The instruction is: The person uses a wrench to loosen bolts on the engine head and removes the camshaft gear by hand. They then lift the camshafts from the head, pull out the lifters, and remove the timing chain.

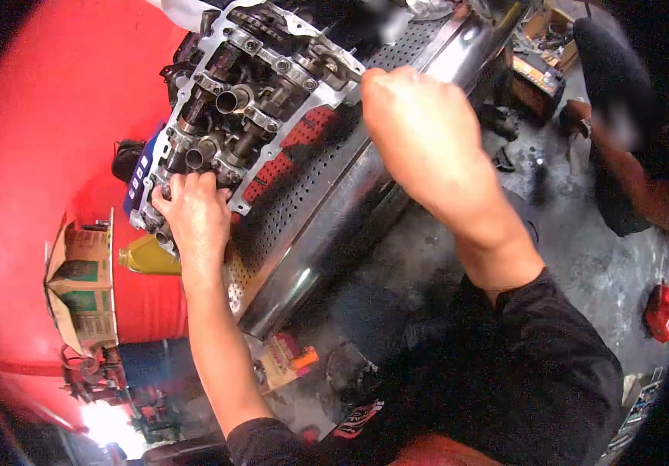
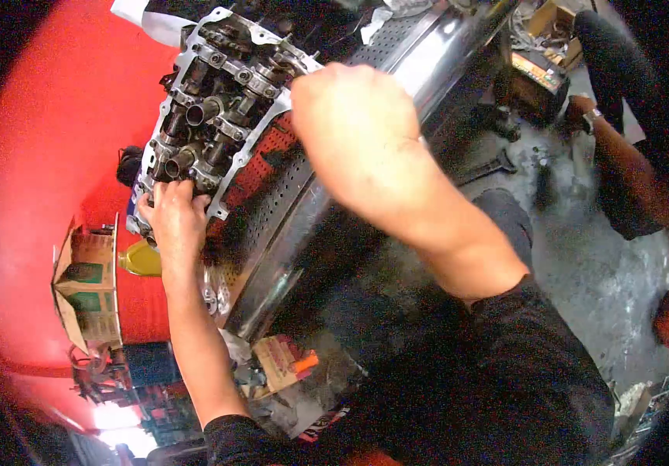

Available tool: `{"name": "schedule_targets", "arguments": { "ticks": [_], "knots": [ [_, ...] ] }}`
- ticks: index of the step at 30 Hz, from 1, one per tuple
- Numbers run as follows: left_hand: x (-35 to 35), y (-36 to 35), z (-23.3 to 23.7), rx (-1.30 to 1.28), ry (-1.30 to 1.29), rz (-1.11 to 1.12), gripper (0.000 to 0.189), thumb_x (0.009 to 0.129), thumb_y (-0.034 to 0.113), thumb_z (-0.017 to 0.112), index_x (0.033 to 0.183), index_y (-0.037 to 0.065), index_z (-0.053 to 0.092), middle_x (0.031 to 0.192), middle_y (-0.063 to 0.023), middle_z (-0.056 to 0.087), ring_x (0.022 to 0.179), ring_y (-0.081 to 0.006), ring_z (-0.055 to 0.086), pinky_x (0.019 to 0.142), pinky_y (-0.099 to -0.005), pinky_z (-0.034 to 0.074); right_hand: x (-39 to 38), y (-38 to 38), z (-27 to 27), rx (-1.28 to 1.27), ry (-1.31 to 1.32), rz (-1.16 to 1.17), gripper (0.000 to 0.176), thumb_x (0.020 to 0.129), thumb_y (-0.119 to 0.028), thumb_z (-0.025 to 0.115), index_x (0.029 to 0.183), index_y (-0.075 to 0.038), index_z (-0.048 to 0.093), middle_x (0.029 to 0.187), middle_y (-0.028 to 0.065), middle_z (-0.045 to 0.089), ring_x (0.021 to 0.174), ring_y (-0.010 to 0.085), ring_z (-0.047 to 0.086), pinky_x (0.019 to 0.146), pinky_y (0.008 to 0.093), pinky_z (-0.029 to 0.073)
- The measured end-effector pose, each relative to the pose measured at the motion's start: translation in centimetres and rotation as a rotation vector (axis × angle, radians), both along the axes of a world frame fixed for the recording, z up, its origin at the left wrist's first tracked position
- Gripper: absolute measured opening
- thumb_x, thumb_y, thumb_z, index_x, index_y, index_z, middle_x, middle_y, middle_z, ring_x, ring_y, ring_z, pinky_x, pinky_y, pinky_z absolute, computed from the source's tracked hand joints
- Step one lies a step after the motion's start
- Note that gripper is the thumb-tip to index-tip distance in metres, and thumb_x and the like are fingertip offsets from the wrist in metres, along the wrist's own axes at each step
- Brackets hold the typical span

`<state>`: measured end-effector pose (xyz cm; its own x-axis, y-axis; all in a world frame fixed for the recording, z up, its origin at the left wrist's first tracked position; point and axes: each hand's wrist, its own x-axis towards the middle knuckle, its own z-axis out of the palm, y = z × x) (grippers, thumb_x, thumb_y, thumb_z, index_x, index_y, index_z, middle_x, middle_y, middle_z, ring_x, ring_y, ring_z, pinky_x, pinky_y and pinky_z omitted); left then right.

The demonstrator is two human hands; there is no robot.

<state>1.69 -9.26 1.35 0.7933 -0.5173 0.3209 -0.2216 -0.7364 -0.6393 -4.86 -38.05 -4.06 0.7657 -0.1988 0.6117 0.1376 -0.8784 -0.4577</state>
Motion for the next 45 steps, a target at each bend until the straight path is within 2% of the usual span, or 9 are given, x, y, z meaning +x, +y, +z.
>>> {"name": "schedule_targets", "arguments": {
  "ticks": [7, 12, 19, 24, 25, 33, 41, 42, 45],
  "knots": [
    [-2.2, -3.8, 2.8, -0.048, 0.003, 0.102, 0.018, 0.083, 0.018, 0.074, 0.099, 0.01, 0.072, 0.094, -0.01, 0.069, 0.101, -0.0309, 0.061, 0.094, -0.0531, 0.043, -5.4, -4.0, -0.3, -0.234, -0.041, 0.182, 0.009, 0.079, -0.011, 0.062, 0.086, -0.004, 0.062, 0.067, 0.0123, 0.064, 0.067, 0.031, 0.069, 0.057, 0.0419, 0.054],
    [0.4, -15.0, 2.1, -0.115, -0.238, -0.637, 0.027, 0.085, 0.025, 0.073, 0.102, 0.005, 0.072, 0.094, -0.0131, 0.069, 0.098, -0.0349, 0.058, 0.094, -0.0442, 0.044, -4.3, 1.8, -6.3, -0.159, 0.238, 0.577, 0.011, 0.083, -0.011, 0.06, 0.087, -0.003, 0.066, 0.069, 0.0125, 0.07, 0.065, 0.0319, 0.072, 0.054, 0.0429, 0.056],
    [5.8, -19.4, -1.1, 0.034, -0.183, -0.353, 0.032, 0.08, 0.031, 0.066, 0.095, 0.004, 0.075, 0.102, -0.0141, 0.069, 0.111, -0.0365, 0.055, 0.089, -0.0566, 0.045, -3.3, 7.5, -8.8, 0.016, 0.448, 1.297, 0.019, 0.087, -0.02, 0.066, 0.096, -0.005, 0.071, 0.09, 0.02, 0.072, 0.09, 0.0397, 0.071, 0.078, 0.0498, 0.056],
    [4.9, -21.2, -2.4, -0.037, -0.294, -0.23, 0.025, 0.091, 0.014, 0.057, 0.11, 0.002, 0.069, 0.111, -0.0167, 0.065, 0.115, -0.035, 0.053, 0.1, -0.053, 0.039, -2.6, 7.0, -8.8, 0.055, 0.45, 1.274, 0.021, 0.089, -0.022, 0.068, 0.103, -0.006, 0.07, 0.093, 0.0212, 0.071, 0.093, 0.0391, 0.07, 0.081, 0.0511, 0.055],
    [5.0, -21.0, -2.5, -0.104, -0.328, -0.317, 0.02, 0.087, 0.012, 0.056, 0.097, 0.0, 0.069, 0.104, -0.0148, 0.064, 0.108, -0.0333, 0.053, 0.092, -0.0509, 0.039, -2.5, 7.0, -8.8, 0.08, 0.444, 1.277, 0.022, 0.089, -0.022, 0.068, 0.104, -0.006, 0.07, 0.094, 0.021, 0.071, 0.093, 0.0393, 0.07, 0.081, 0.0513, 0.055],
    [3.9, -20.7, -1.1, -0.071, -0.113, -0.237, 0.02, 0.082, 0.016, 0.062, 0.084, 0.002, 0.077, 0.092, -0.0116, 0.07, 0.106, -0.0309, 0.054, 0.087, -0.0507, 0.038, -2.4, 7.8, -8.8, 0.076, 0.49, 1.277, 0.022, 0.089, -0.019, 0.068, 0.107, -0.008, 0.069, 0.101, 0.0203, 0.071, 0.098, 0.0406, 0.068, 0.084, 0.0518, 0.055],
    [4.6, -20.3, -2.8, -0.143, -0.391, -0.288, 0.023, 0.09, 0.02, 0.056, 0.098, 0.006, 0.073, 0.089, -0.0114, 0.069, 0.096, -0.0292, 0.063, 0.085, -0.0497, 0.046, -2.3, 12.1, -10.9, 0.207, 0.067, 1.085, 0.023, 0.087, -0.019, 0.069, 0.106, -0.006, 0.069, 0.095, 0.021, 0.071, 0.09, 0.041, 0.068, 0.078, 0.0531, 0.054],
    [4.9, -20.0, -3.9, -0.174, -0.322, -0.283, 0.024, 0.084, 0.023, 0.062, 0.09, 0.008, 0.08, 0.099, -0.0112, 0.072, 0.109, -0.0321, 0.054, 0.092, -0.0593, 0.037, -1.9, 13.2, -11.8, 0.212, -0.053, 1.04, 0.023, 0.086, -0.019, 0.069, 0.105, -0.005, 0.069, 0.094, 0.0213, 0.071, 0.088, 0.041, 0.068, 0.077, 0.0534, 0.054],
    [4.4, -20.2, -2.5, -0.144, -0.139, -0.229, 0.026, 0.085, 0.024, 0.062, 0.095, 0.007, 0.079, 0.093, -0.0098, 0.073, 0.11, -0.029, 0.054, 0.093, -0.058, 0.035, -1.0, 15.0, -8.3, 0.682, -0.147, 1.08, 0.023, 0.089, -0.023, 0.066, 0.105, -0.006, 0.069, 0.099, 0.0189, 0.07, 0.101, 0.0337, 0.066, 0.089, 0.0476, 0.051]
  ]
}}
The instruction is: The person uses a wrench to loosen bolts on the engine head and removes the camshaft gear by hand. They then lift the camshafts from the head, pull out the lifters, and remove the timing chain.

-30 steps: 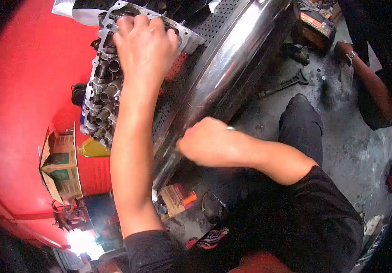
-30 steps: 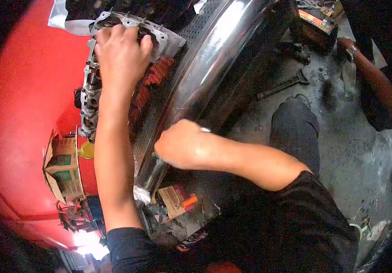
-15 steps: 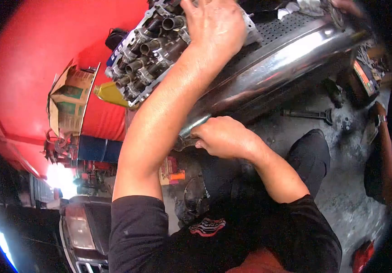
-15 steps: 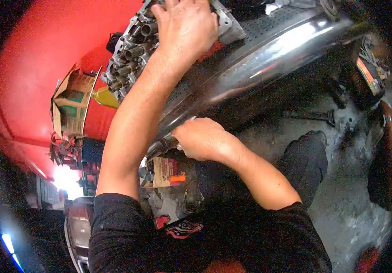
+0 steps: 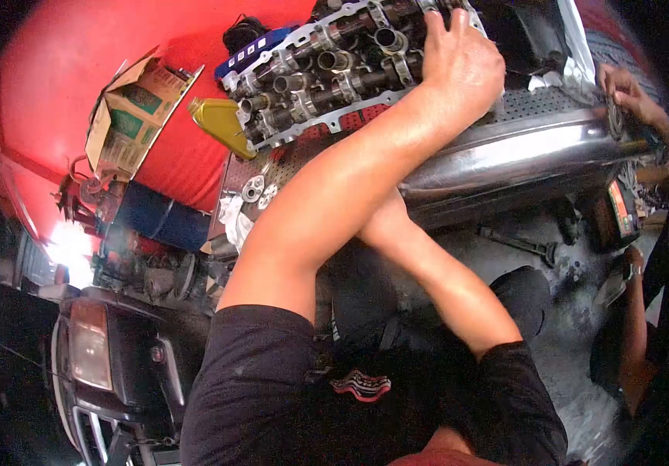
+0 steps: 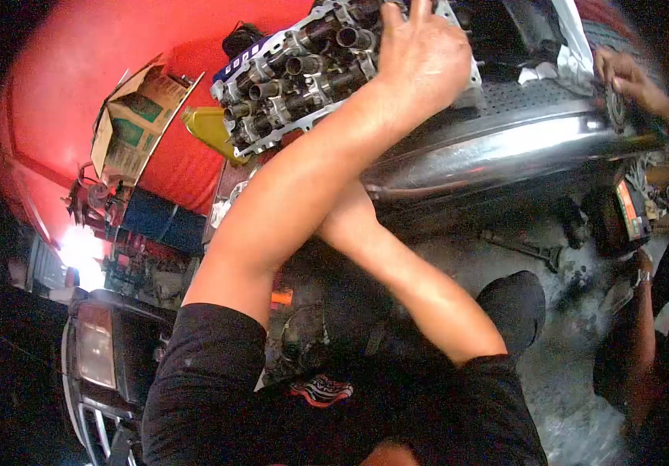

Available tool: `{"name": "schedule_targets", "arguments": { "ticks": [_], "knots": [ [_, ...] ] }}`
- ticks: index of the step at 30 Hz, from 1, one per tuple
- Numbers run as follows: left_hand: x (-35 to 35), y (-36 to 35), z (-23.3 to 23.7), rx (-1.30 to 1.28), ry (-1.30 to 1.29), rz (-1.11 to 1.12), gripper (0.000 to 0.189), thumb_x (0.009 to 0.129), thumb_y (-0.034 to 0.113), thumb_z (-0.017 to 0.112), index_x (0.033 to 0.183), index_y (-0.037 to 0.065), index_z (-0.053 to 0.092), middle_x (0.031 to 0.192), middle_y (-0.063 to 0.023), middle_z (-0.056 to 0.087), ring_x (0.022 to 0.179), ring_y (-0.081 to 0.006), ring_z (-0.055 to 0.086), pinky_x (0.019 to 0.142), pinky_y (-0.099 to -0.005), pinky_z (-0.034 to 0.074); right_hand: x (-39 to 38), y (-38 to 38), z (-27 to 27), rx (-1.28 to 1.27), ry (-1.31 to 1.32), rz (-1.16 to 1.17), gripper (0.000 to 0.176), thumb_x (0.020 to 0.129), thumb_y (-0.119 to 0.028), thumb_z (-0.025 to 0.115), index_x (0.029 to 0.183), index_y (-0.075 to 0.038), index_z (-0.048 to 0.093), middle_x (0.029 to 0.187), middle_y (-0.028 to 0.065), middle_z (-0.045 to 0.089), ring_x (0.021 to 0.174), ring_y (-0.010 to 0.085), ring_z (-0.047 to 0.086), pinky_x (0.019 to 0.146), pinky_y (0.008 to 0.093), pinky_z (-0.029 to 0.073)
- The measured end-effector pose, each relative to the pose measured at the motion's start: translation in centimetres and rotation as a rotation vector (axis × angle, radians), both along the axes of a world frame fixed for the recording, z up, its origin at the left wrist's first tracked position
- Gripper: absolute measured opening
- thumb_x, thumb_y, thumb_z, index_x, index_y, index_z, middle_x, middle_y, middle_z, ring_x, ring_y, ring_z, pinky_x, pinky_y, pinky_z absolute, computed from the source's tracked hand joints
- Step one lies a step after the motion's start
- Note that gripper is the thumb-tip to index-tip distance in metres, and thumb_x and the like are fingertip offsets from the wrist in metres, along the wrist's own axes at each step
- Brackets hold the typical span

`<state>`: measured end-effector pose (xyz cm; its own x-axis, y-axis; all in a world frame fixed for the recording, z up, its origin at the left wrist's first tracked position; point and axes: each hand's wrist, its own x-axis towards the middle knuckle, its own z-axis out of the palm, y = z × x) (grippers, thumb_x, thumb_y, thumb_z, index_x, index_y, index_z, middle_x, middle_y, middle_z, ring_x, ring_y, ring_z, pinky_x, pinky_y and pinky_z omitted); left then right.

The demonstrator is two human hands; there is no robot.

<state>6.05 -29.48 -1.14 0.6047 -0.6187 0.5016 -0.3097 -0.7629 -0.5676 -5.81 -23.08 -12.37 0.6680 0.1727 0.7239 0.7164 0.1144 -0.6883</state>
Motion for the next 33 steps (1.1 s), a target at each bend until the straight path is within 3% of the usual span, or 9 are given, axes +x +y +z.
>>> {"name": "schedule_targets", "arguments": {
  "ticks": [3, 4, 11, 14, 19, 24, 26, 29, 33],
  "knots": [
    [1.9, -0.1, -0.7, -0.108, -0.106, -0.063, 0.024, 0.085, 0.023, 0.063, 0.097, 0.008, 0.077, 0.092, -0.0099, 0.073, 0.11, -0.0271, 0.054, 0.095, -0.056, 0.035, 2.3, 4.9, -0.8, 0.376, 0.131, 0.434, 0.025, 0.093, -0.034, 0.06, 0.105, -0.013, 0.066, 0.107, 0.0117, 0.066, 0.109, 0.0313, 0.059, 0.092, 0.0442, 0.045],
    [1.7, 0.1, -0.6, -0.101, -0.122, -0.059, 0.023, 0.086, 0.023, 0.064, 0.097, 0.008, 0.076, 0.093, -0.0093, 0.073, 0.109, -0.0261, 0.055, 0.097, -0.0546, 0.034, 4.8, 6.8, -2.6, 0.28, -0.014, 0.461, 0.025, 0.093, -0.035, 0.059, 0.103, -0.014, 0.066, 0.107, 0.0102, 0.066, 0.106, 0.0312, 0.059, 0.09, 0.0441, 0.045],
    [-0.8, 0.5, 0.5, -0.059, 0.09, -0.002, 0.026, 0.084, 0.017, 0.062, 0.102, 0.002, 0.074, 0.092, -0.013, 0.072, 0.109, -0.0276, 0.055, 0.092, -0.053, 0.036, 5.0, 4.7, -0.5, -0.595, -0.605, -0.35, 0.021, 0.084, -0.034, 0.059, 0.094, -0.016, 0.064, 0.094, 0.0049, 0.061, 0.092, 0.0256, 0.057, 0.082, 0.0443, 0.043],
    [0.7, 0.2, 0.0, -0.137, 0.026, -0.037, 0.022, 0.084, 0.016, 0.061, 0.098, 0.003, 0.073, 0.092, -0.0134, 0.072, 0.11, -0.0295, 0.055, 0.091, -0.054, 0.036, 5.4, 5.1, -0.6, -0.674, -0.507, -0.299, 0.022, 0.084, -0.035, 0.059, 0.094, -0.015, 0.062, 0.095, 0.0052, 0.059, 0.093, 0.0259, 0.056, 0.083, 0.0446, 0.043],
    [1.6, 0.8, -1.3, -0.181, -0.141, -0.119, 0.021, 0.085, 0.014, 0.059, 0.095, 0.001, 0.072, 0.093, -0.0156, 0.071, 0.105, -0.0318, 0.057, 0.087, -0.0549, 0.037, 6.8, 7.4, -4.3, -0.26, -0.416, -0.249, 0.02, 0.085, -0.029, 0.061, 0.098, -0.013, 0.06, 0.096, 0.0053, 0.057, 0.094, 0.0258, 0.054, 0.087, 0.0417, 0.044],
    [0.2, 0.7, -0.1, -0.129, -0.033, -0.101, 0.02, 0.085, 0.014, 0.059, 0.094, 0.001, 0.072, 0.091, -0.0143, 0.072, 0.103, -0.0305, 0.057, 0.084, -0.054, 0.038, 3.0, 3.8, -2.3, 0.095, 0.038, 0.112, 0.027, 0.084, -0.018, 0.073, 0.106, -0.008, 0.061, 0.105, 0.0097, 0.06, 0.106, 0.0312, 0.056, 0.096, 0.0444, 0.045],
    [0.5, 0.5, -0.4, -0.169, -0.091, -0.137, 0.016, 0.088, 0.013, 0.057, 0.092, 0.004, 0.07, 0.092, -0.0129, 0.072, 0.104, -0.0283, 0.057, 0.086, -0.0521, 0.038, 1.3, 0.8, -0.4, -0.029, 0.154, 0.078, 0.035, 0.082, -0.016, 0.078, 0.111, -0.004, 0.062, 0.111, 0.0143, 0.063, 0.113, 0.0336, 0.057, 0.099, 0.0454, 0.045],
    [1.2, 0.8, -1.2, -0.19, -0.152, -0.136, 0.016, 0.088, 0.014, 0.057, 0.094, 0.004, 0.068, 0.096, -0.0118, 0.071, 0.104, -0.0283, 0.057, 0.086, -0.0528, 0.038, 2.8, 0.0, -4.2, -0.091, -0.317, -0.201, 0.044, 0.078, -0.021, 0.081, 0.114, -0.002, 0.064, 0.114, 0.0209, 0.065, 0.115, 0.0368, 0.058, 0.098, 0.0473, 0.047],
    [0.2, 1.0, -0.8, -0.125, -0.058, -0.076, 0.019, 0.088, 0.016, 0.058, 0.097, 0.003, 0.067, 0.097, -0.0129, 0.071, 0.105, -0.0287, 0.057, 0.089, -0.0541, 0.038, 1.6, -5.4, -0.6, -0.418, -0.322, -0.19, 0.04, 0.08, -0.024, 0.076, 0.113, -0.003, 0.068, 0.117, 0.0215, 0.067, 0.114, 0.0428, 0.06, 0.098, 0.0532, 0.046]
  ]
}}
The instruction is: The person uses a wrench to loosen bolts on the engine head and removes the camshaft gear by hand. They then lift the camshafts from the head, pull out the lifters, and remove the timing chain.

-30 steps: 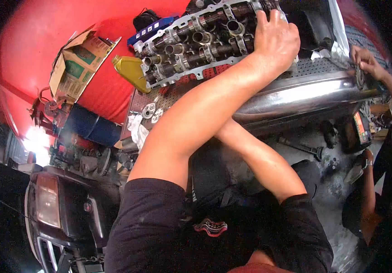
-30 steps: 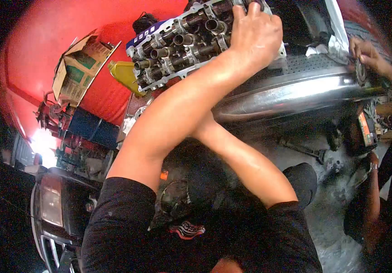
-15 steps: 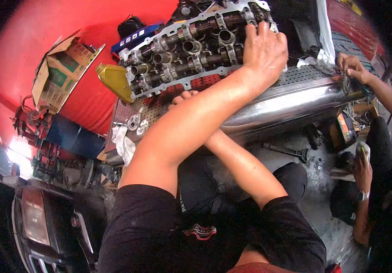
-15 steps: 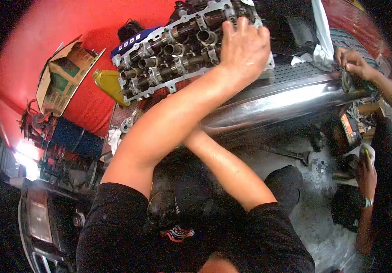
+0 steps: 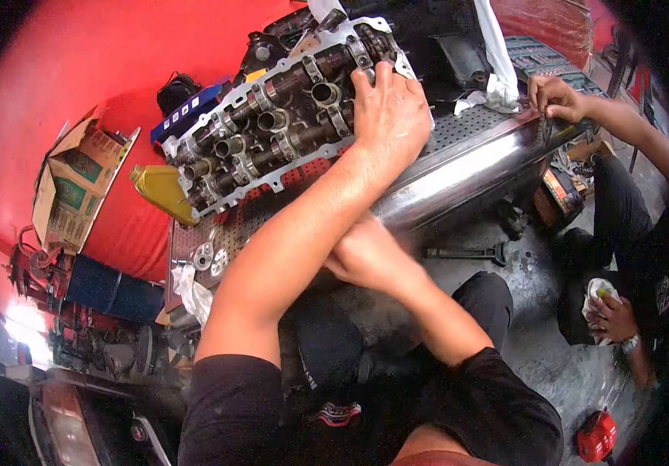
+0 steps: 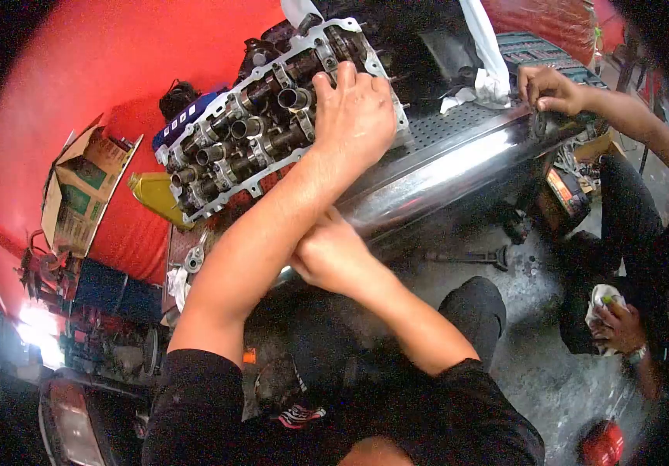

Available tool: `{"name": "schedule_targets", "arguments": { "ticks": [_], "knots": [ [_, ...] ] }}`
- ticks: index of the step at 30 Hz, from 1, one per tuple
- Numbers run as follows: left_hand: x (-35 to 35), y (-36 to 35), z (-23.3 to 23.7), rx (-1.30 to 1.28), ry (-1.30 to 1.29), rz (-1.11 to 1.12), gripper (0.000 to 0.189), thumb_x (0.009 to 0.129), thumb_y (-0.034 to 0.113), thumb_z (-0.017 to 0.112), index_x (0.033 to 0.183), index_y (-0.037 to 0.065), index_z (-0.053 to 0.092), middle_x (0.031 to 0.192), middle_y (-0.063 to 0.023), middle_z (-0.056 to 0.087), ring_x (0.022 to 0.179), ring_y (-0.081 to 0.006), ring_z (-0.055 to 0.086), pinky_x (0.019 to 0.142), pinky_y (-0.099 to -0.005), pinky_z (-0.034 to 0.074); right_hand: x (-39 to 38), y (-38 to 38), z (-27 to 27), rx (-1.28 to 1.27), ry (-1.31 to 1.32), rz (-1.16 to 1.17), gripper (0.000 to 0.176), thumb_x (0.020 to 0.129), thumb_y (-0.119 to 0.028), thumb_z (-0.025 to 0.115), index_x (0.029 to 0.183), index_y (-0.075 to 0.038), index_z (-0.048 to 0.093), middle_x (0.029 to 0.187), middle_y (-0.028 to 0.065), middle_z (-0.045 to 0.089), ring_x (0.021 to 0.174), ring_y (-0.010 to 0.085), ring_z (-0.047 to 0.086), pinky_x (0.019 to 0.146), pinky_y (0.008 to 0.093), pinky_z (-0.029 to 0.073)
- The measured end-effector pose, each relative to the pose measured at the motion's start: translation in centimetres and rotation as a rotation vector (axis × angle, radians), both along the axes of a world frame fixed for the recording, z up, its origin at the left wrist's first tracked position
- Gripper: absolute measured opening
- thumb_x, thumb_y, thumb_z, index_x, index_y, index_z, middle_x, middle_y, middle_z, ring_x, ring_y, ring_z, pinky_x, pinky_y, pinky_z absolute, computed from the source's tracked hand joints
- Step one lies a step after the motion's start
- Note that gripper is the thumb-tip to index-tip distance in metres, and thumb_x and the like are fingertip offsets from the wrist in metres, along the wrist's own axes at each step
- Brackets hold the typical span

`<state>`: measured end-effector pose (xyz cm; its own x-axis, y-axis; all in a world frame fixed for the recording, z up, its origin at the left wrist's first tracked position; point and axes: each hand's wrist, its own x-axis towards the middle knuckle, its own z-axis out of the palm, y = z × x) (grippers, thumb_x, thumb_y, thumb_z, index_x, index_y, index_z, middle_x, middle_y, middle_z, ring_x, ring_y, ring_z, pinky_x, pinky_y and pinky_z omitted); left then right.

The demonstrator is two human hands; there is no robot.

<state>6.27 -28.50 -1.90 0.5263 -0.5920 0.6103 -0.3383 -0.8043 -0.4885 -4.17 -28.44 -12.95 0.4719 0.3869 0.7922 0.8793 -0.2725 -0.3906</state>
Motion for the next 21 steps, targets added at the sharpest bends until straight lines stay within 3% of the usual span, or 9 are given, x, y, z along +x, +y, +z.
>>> {"name": "schedule_targets", "arguments": {
  "ticks": [1, 3, 7, 9, 10, 12, 15, 19, 21],
  "knots": [
    [0.1, 0.0, 0.1, 0.008, 0.018, -0.001, 0.02, 0.088, 0.017, 0.059, 0.098, 0.002, 0.067, 0.097, -0.0133, 0.071, 0.106, -0.0289, 0.057, 0.089, -0.0546, 0.038, -1.1, -2.9, 1.7, -0.24, 0.005, -0.009, 0.042, 0.083, -0.026, 0.076, 0.119, -0.006, 0.067, 0.119, 0.0204, 0.068, 0.114, 0.0409, 0.062, 0.099, 0.0513, 0.046],
    [0.6, 0.0, 0.0, -0.004, -0.007, -0.025, 0.02, 0.087, 0.017, 0.059, 0.098, 0.003, 0.069, 0.092, -0.0123, 0.07, 0.105, -0.0282, 0.056, 0.091, -0.0546, 0.037, -3.5, -8.8, 8.5, -0.65, 0.492, -0.022, 0.034, 0.086, -0.027, 0.073, 0.113, -0.007, 0.069, 0.098, 0.0206, 0.072, 0.096, 0.0389, 0.069, 0.086, 0.0474, 0.054],
    [1.1, 0.5, -0.9, -0.051, -0.139, -0.135, 0.02, 0.086, 0.017, 0.061, 0.099, 0.005, 0.07, 0.087, -0.01, 0.067, 0.103, -0.0263, 0.054, 0.093, -0.0546, 0.037, 3.0, -12.2, 15.8, -0.026, -0.169, -0.599, 0.02, 0.093, -0.023, 0.064, 0.089, -0.003, 0.067, 0.077, 0.0223, 0.063, 0.075, 0.0405, 0.066, 0.064, 0.0503, 0.048],
    [0.8, 0.3, -1.1, -0.094, -0.192, -0.171, 0.024, 0.086, 0.019, 0.061, 0.105, 0.005, 0.067, 0.099, -0.011, 0.064, 0.106, -0.0256, 0.052, 0.091, -0.0549, 0.039, 9.0, -10.3, 20.0, -0.155, -0.058, -0.796, 0.034, 0.099, -0.033, 0.054, 0.096, -0.003, 0.07, 0.09, 0.0227, 0.069, 0.089, 0.0418, 0.068, 0.075, 0.0527, 0.053],
    [-0.1, 0.1, -0.7, -0.064, -0.284, -0.114, 0.026, 0.085, 0.019, 0.061, 0.108, 0.007, 0.065, 0.108, -0.0104, 0.061, 0.105, -0.0249, 0.05, 0.09, -0.0548, 0.04, 11.9, -9.6, 20.6, -0.303, 0.051, -0.905, 0.038, 0.1, -0.036, 0.051, 0.099, -0.003, 0.07, 0.095, 0.0228, 0.071, 0.093, 0.0427, 0.069, 0.079, 0.0534, 0.054],
    [-0.5, 0.3, -0.7, -0.052, -0.338, -0.198, 0.019, 0.085, 0.019, 0.06, 0.1, 0.01, 0.066, 0.099, -0.0064, 0.062, 0.104, -0.0239, 0.05, 0.09, -0.0523, 0.04, 15.6, -9.2, 19.4, -0.366, -0.023, -0.848, 0.031, 0.096, -0.028, 0.055, 0.086, -0.004, 0.071, 0.091, 0.0217, 0.072, 0.094, 0.0393, 0.071, 0.079, 0.0501, 0.057],
    [-2.6, 1.4, -2.0, 0.014, -0.207, -0.438, 0.019, 0.083, 0.021, 0.06, 0.096, 0.01, 0.067, 0.098, -0.004, 0.062, 0.105, -0.0243, 0.052, 0.089, -0.0519, 0.037, 17.0, -9.4, 19.0, -0.565, -0.026, -0.835, 0.025, 0.094, -0.021, 0.054, 0.091, -0.005, 0.072, 0.09, 0.0204, 0.074, 0.091, 0.0387, 0.072, 0.078, 0.0504, 0.058],
    [-7.8, 2.5, -5.0, -0.034, -0.165, -0.68, 0.014, 0.081, 0.023, 0.06, 0.088, 0.011, 0.065, 0.086, -0.0029, 0.061, 0.096, -0.0217, 0.058, 0.09, -0.0461, 0.039, 14.6, -10.3, 16.0, -0.427, -0.168, -0.796, 0.019, 0.091, -0.019, 0.055, 0.089, -0.005, 0.068, 0.082, 0.0229, 0.072, 0.077, 0.0407, 0.072, 0.07, 0.0509, 0.058],
    [-9.3, 3.6, -5.6, -0.067, -0.158, -0.703, 0.018, 0.08, 0.024, 0.061, 0.089, 0.009, 0.066, 0.083, -0.0031, 0.06, 0.09, -0.0215, 0.059, 0.088, -0.0436, 0.04, 12.7, -11.0, 13.1, -0.359, -0.137, -0.806, 0.024, 0.098, -0.029, 0.053, 0.093, -0.008, 0.064, 0.078, 0.0236, 0.07, 0.076, 0.0424, 0.071, 0.07, 0.0528, 0.057]
  ]
}}
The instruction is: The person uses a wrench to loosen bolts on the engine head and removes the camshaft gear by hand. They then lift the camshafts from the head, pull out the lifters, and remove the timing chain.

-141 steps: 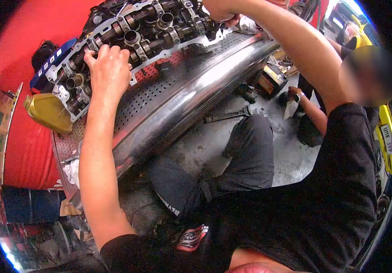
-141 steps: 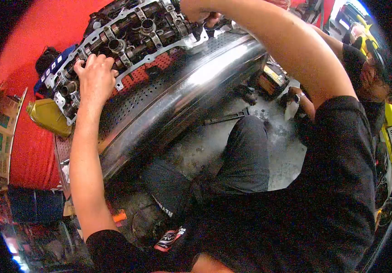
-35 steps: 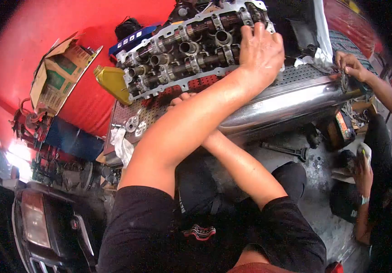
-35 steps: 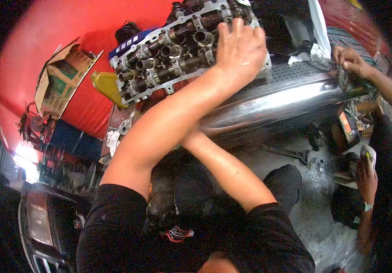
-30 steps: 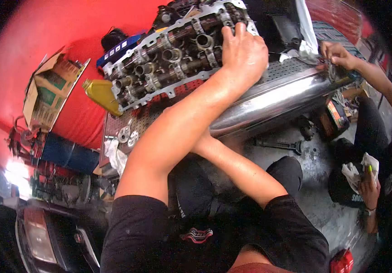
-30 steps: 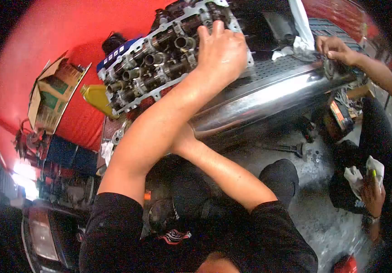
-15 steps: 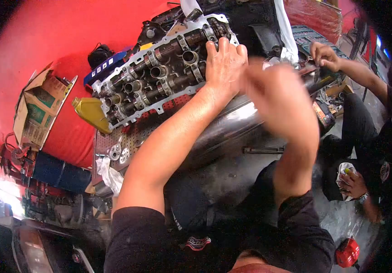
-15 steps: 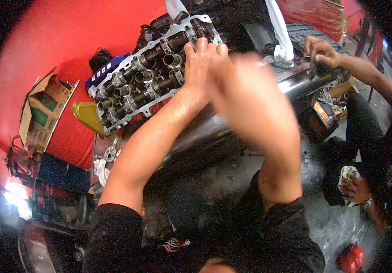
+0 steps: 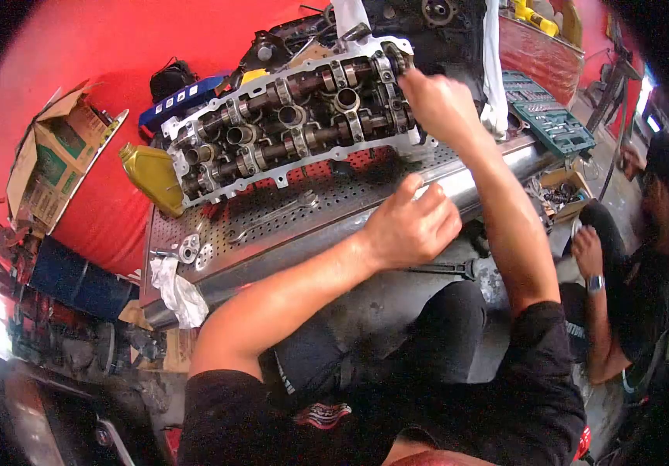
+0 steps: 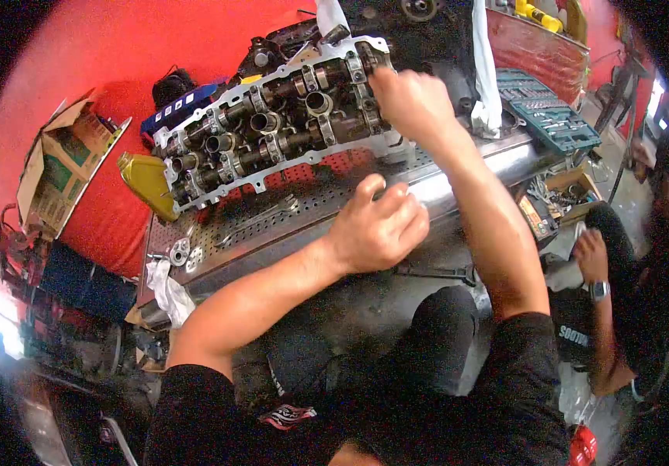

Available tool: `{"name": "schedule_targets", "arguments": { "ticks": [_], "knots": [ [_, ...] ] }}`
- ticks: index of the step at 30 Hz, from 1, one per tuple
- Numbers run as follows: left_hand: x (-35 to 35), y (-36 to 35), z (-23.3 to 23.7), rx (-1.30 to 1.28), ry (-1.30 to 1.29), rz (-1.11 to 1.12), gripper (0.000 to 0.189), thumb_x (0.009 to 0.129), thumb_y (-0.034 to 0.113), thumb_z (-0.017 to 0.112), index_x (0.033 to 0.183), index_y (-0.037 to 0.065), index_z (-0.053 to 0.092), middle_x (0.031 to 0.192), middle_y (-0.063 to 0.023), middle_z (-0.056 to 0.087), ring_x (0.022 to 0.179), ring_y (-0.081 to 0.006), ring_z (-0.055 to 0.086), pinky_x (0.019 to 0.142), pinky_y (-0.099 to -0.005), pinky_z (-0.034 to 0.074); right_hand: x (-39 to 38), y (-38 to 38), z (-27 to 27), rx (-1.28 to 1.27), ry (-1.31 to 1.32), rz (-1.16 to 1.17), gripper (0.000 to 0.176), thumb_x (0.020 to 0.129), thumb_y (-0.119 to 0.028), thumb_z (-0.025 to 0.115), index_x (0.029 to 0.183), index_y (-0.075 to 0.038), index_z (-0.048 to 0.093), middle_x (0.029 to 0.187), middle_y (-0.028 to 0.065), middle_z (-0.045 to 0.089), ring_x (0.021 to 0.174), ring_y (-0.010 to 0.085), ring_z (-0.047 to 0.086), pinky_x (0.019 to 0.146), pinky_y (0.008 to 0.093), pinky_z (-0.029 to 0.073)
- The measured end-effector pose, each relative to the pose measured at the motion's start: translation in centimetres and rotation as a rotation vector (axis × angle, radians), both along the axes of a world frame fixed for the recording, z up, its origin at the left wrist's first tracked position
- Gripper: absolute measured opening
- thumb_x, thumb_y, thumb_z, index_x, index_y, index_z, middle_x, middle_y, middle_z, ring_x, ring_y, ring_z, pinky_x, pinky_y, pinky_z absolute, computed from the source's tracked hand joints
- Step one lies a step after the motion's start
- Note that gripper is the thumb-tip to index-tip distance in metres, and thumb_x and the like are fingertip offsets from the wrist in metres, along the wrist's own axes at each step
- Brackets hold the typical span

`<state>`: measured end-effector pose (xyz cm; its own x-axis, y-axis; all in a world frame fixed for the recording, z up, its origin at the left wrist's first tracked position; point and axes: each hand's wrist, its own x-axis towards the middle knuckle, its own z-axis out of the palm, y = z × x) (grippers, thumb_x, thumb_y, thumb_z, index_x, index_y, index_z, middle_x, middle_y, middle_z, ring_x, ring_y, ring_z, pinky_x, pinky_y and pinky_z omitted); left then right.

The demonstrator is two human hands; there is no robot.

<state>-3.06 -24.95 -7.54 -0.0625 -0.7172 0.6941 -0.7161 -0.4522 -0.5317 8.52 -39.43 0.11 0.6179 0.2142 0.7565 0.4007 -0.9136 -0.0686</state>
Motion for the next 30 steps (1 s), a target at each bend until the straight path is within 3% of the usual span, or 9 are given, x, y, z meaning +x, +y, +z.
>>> {"name": "schedule_targets", "arguments": {
  "ticks": [2, 5, 7, 11, 13, 16, 19, 27, 30],
  "knots": [
    [0.3, 0.7, 0.4, 0.011, 0.027, 0.021, 0.017, 0.08, 0.024, 0.061, 0.087, 0.009, 0.065, 0.082, -0.0032, 0.06, 0.089, -0.0211, 0.059, 0.087, -0.0436, 0.04, -0.5, -0.2, 0.2, 0.106, 0.059, -0.041, 0.033, 0.102, -0.042, 0.051, 0.097, -0.012, 0.063, 0.077, 0.0237, 0.07, 0.076, 0.0443, 0.07, 0.07, 0.0554, 0.056],
    [0.8, 0.4, 0.7, -0.012, 0.076, 0.035, 0.014, 0.079, 0.024, 0.06, 0.081, 0.01, 0.063, 0.078, -0.0028, 0.058, 0.083, -0.0208, 0.057, 0.085, -0.044, 0.04, 2.2, -0.2, 3.0, 0.117, -0.023, -0.004, 0.04, 0.105, -0.045, 0.045, 0.098, -0.009, 0.06, 0.084, 0.025, 0.069, 0.084, 0.0472, 0.066, 0.07, 0.0585, 0.051],
    [0.8, 0.5, 1.4, -0.03, 0.089, 0.068, 0.014, 0.078, 0.024, 0.06, 0.08, 0.01, 0.062, 0.077, -0.0027, 0.057, 0.082, -0.021, 0.056, 0.085, -0.0443, 0.04, 5.0, -0.1, 3.6, 0.002, -0.009, 0.09, 0.037, 0.105, -0.04, 0.045, 0.1, -0.006, 0.059, 0.086, 0.0272, 0.067, 0.087, 0.0482, 0.065, 0.072, 0.0589, 0.05],
    [0.5, 2.0, 0.7, -0.074, 0.117, 0.114, 0.014, 0.078, 0.024, 0.06, 0.081, 0.01, 0.062, 0.075, -0.0026, 0.056, 0.084, -0.0218, 0.056, 0.086, -0.0453, 0.04, 1.3, 0.4, 0.6, 0.019, 0.044, -0.031, 0.025, 0.102, -0.032, 0.049, 0.103, -0.009, 0.059, 0.081, 0.0242, 0.07, 0.081, 0.0457, 0.068, 0.071, 0.0572, 0.052],
    [0.4, 2.9, 0.3, -0.075, 0.127, 0.12, 0.014, 0.078, 0.023, 0.06, 0.081, 0.01, 0.062, 0.075, -0.0027, 0.056, 0.084, -0.022, 0.056, 0.086, -0.0453, 0.04, 0.9, 0.4, -0.3, 0.1, 0.056, -0.011, 0.03, 0.104, -0.038, 0.047, 0.103, -0.01, 0.059, 0.082, 0.0261, 0.069, 0.081, 0.048, 0.067, 0.07, 0.0581, 0.052],
    [0.6, 3.9, 0.5, -0.057, 0.133, 0.144, 0.013, 0.077, 0.022, 0.061, 0.082, 0.01, 0.062, 0.075, -0.0027, 0.055, 0.084, -0.0223, 0.056, 0.086, -0.0449, 0.041, 2.4, 0.4, 3.0, 0.189, -0.016, -0.032, 0.038, 0.105, -0.045, 0.042, 0.102, -0.011, 0.059, 0.086, 0.0275, 0.069, 0.086, 0.0474, 0.067, 0.073, 0.0568, 0.053],
    [0.0, 4.7, 0.6, -0.051, 0.158, 0.168, 0.012, 0.076, 0.021, 0.062, 0.082, 0.01, 0.062, 0.075, -0.0025, 0.055, 0.083, -0.0223, 0.056, 0.084, -0.0443, 0.04, 7.5, -0.3, 5.4, -0.115, -0.047, 0.088, 0.036, 0.105, -0.04, 0.042, 0.101, -0.008, 0.058, 0.088, 0.026, 0.07, 0.087, 0.047, 0.067, 0.074, 0.058, 0.053],
    [-0.7, 7.1, 0.4, -0.076, 0.184, 0.229, 0.013, 0.074, 0.02, 0.067, 0.078, 0.011, 0.06, 0.075, -0.0039, 0.054, 0.082, -0.0236, 0.055, 0.084, -0.0447, 0.04, 0.1, 0.4, -1.3, 0.053, 0.057, -0.107, 0.031, 0.105, -0.038, 0.046, 0.099, -0.01, 0.059, 0.079, 0.0245, 0.069, 0.08, 0.0475, 0.067, 0.069, 0.0586, 0.052],
    [-0.7, 7.2, 0.9, -0.083, 0.194, 0.212, 0.012, 0.073, 0.018, 0.069, 0.077, 0.011, 0.06, 0.075, -0.0042, 0.054, 0.082, -0.0238, 0.055, 0.084, -0.0454, 0.04, 0.9, 0.2, 1.4, 0.15, -0.028, -0.104, 0.037, 0.105, -0.044, 0.044, 0.098, -0.01, 0.059, 0.08, 0.0231, 0.07, 0.08, 0.0474, 0.067, 0.069, 0.0586, 0.052]
  ]
}}
